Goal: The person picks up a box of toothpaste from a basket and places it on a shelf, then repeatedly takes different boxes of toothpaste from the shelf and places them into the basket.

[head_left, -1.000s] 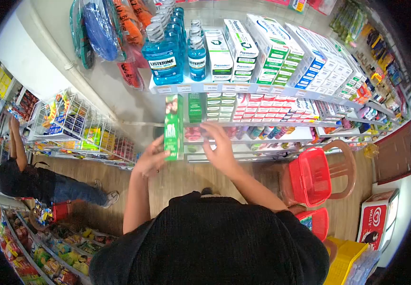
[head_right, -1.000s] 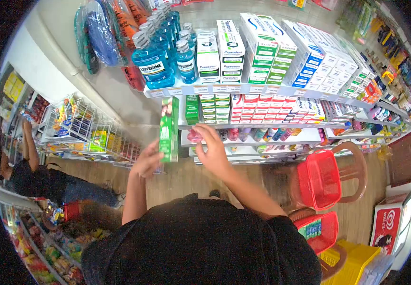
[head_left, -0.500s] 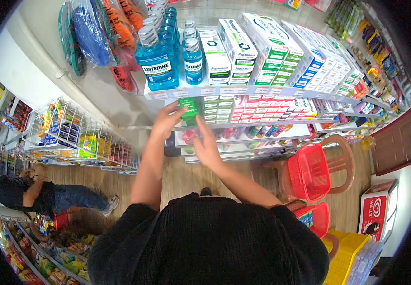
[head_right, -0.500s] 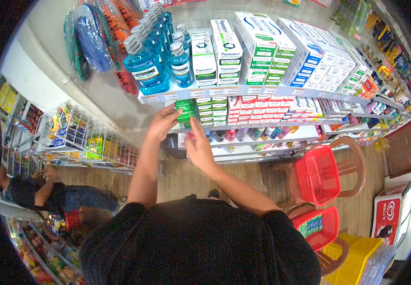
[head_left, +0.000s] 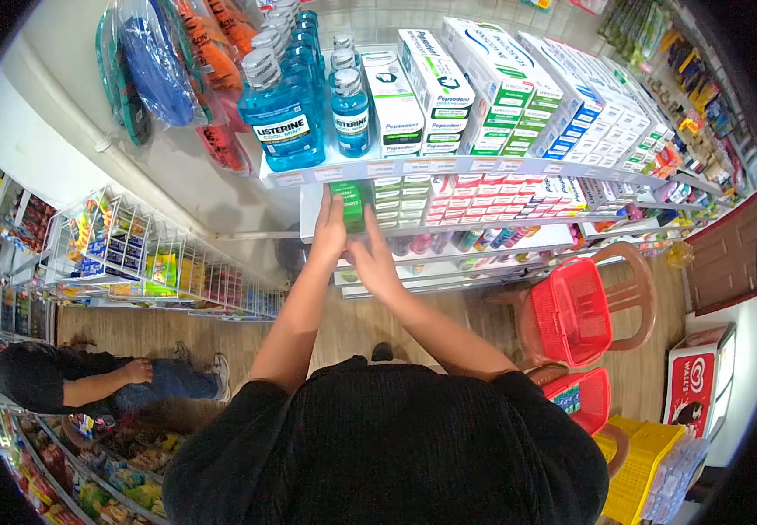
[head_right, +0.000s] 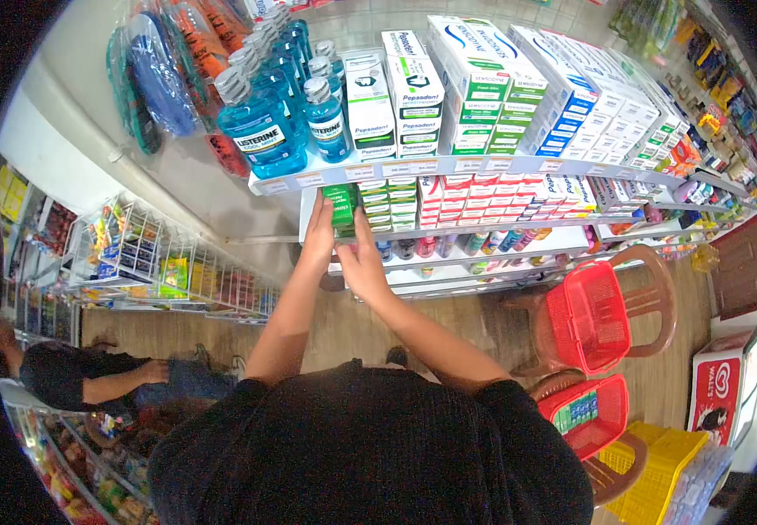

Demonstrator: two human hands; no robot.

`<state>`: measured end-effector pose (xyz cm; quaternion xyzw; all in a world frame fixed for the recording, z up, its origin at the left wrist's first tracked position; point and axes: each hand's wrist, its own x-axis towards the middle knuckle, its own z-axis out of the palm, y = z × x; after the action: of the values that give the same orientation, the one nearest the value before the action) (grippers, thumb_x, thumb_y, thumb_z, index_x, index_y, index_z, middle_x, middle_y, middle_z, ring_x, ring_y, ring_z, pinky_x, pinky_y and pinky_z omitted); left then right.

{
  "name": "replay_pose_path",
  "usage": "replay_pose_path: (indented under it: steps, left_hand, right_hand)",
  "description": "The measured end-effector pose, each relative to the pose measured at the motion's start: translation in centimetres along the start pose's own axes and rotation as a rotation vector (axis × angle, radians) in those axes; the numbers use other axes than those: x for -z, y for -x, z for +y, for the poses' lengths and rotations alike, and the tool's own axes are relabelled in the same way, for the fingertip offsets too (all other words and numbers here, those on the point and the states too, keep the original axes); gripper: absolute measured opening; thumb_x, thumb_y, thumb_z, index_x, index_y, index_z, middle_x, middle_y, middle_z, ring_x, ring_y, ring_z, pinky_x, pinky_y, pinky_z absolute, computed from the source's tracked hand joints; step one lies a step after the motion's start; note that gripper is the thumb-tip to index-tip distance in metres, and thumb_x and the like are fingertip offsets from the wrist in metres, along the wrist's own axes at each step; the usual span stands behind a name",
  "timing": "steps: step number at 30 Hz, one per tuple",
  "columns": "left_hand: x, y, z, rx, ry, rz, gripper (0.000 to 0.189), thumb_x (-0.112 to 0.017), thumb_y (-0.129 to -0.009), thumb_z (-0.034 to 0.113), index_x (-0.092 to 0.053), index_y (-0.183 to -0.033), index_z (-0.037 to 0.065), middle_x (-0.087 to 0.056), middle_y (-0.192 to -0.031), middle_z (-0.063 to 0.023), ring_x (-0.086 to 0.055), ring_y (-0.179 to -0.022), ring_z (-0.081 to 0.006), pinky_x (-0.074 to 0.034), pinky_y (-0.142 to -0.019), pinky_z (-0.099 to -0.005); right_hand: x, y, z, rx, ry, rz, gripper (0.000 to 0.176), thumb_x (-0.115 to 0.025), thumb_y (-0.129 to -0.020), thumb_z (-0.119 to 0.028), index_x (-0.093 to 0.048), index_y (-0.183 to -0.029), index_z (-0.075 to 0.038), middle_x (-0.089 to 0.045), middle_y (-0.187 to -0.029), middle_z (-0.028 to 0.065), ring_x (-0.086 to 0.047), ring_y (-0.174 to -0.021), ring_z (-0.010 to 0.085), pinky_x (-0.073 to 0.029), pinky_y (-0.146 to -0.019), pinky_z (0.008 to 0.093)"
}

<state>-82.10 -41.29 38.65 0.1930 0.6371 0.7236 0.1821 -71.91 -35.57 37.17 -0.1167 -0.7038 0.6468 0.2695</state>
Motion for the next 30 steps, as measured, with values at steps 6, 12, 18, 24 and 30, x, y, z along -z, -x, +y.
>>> replay_pose_path:
  steps: [6, 12, 18, 24, 30]
  left_hand:
    - [-1.0, -0.3, 1.8, 0.037, -0.010, 0.037, 0.057, -0.038, -0.099, 0.035, -0.030, -0.143, -0.001, -0.049, -0.133, -0.0155, -0.051, -0.115, -0.0210, -0.040, -0.097, -0.0303]
    - [0.4, -3.2, -1.5, 0.024, -0.065, 0.047, 0.055, -0.037, -0.099, 0.035, -0.038, -0.138, -0.004, -0.047, -0.134, -0.0188, -0.046, -0.121, -0.0261, -0.034, -0.102, -0.0317]
    - [0.3, -3.5, -1.5, -0.010, -0.093, 0.041, 0.048, -0.036, -0.099, 0.033, -0.044, -0.131, -0.002, -0.051, -0.128, -0.0172, -0.048, -0.116, -0.0254, -0.035, -0.100, -0.0326]
    - [-0.4, -2.5, -0.2, 0.050, 0.034, 0.037, 0.042, -0.037, -0.099, 0.030, -0.047, -0.127, 0.000, -0.056, -0.119, -0.0127, -0.055, -0.105, -0.0200, -0.042, -0.092, -0.0313]
    - [0.0, -3.2, -1.6, 0.028, 0.020, 0.007, 0.057, -0.035, -0.100, 0.038, -0.038, -0.137, -0.006, -0.047, -0.135, -0.0189, -0.044, -0.124, -0.0267, -0.031, -0.105, -0.0320]
  right_hand:
    - [-0.4, -0.5, 2.0, -0.086, -0.182, 0.012, 0.068, -0.054, -0.085, -0.010, -0.024, -0.145, 0.005, -0.026, -0.149, 0.0272, -0.025, -0.140, 0.0347, -0.025, -0.112, 0.0349]
    - [-0.2, -0.5, -0.7, -0.222, -0.340, -0.052, 0.070, -0.052, -0.085, -0.006, -0.020, -0.147, 0.000, -0.027, -0.148, 0.0245, -0.047, -0.124, 0.0307, -0.048, -0.093, 0.0327]
    - [-0.5, -1.0, 2.4, -0.095, -0.197, -0.028, 0.072, -0.052, -0.084, -0.005, -0.018, -0.148, 0.000, -0.027, -0.149, 0.0236, -0.052, -0.118, 0.0294, -0.052, -0.087, 0.0318]
    - [0.0, -0.8, 0.4, -0.006, -0.013, -0.010, 0.071, -0.051, -0.084, -0.005, -0.019, -0.147, 0.001, -0.027, -0.148, 0.0254, -0.044, -0.127, 0.0328, -0.045, -0.096, 0.0332]
    - [0.0, -0.8, 0.4, 0.028, -0.016, -0.012, 0.070, -0.051, -0.083, -0.006, -0.020, -0.146, 0.002, -0.029, -0.147, 0.0253, -0.041, -0.130, 0.0336, -0.042, -0.099, 0.0341]
